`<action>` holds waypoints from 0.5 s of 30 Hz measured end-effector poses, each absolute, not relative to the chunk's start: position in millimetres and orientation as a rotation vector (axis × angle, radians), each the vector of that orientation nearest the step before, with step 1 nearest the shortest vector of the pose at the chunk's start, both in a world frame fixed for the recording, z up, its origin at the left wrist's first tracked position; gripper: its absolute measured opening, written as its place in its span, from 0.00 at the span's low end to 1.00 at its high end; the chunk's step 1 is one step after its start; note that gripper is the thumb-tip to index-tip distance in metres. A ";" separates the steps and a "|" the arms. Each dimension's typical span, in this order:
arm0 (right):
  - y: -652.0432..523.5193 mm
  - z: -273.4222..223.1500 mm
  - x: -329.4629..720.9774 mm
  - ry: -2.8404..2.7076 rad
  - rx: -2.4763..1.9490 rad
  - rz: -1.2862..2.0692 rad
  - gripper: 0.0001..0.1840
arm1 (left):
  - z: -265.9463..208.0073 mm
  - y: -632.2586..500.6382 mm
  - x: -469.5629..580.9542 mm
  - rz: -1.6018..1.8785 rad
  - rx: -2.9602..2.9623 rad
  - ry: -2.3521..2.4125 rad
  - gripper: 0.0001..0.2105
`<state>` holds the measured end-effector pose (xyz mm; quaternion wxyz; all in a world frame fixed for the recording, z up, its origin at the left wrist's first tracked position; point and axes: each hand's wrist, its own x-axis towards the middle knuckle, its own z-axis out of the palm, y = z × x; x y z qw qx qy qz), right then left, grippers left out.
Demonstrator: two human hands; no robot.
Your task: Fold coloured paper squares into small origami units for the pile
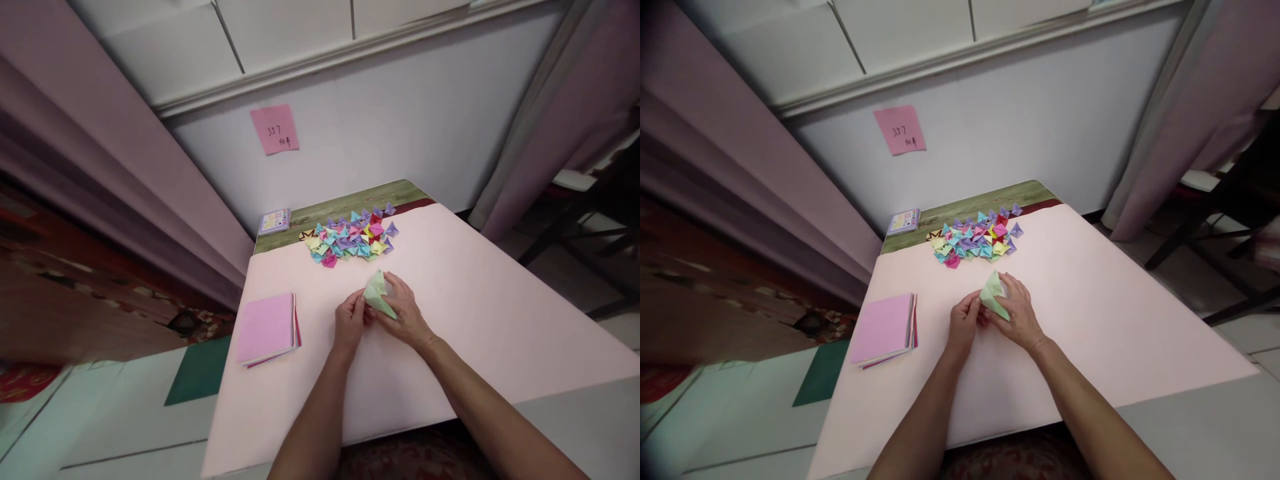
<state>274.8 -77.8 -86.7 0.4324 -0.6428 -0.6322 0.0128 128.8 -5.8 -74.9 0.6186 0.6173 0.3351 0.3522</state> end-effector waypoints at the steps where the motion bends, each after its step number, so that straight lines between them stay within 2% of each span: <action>1: -77.5 -88.0 275.6 -1.550 -1.598 0.047 0.12 | -75.7 -6.1 128.4 0.811 1.473 0.772 0.19; 5: -78.2 -90.1 279.1 -1.404 -1.555 0.117 0.10 | -80.2 -5.6 126.5 0.839 1.770 0.753 0.16; 11: -80.0 -88.2 280.2 -1.286 -1.484 0.221 0.09 | -84.2 -3.5 123.8 0.865 2.009 0.715 0.18; 15: -81.0 -88.4 279.2 -1.167 -1.436 0.329 0.09 | -82.2 -3.6 124.0 0.827 1.889 0.734 0.10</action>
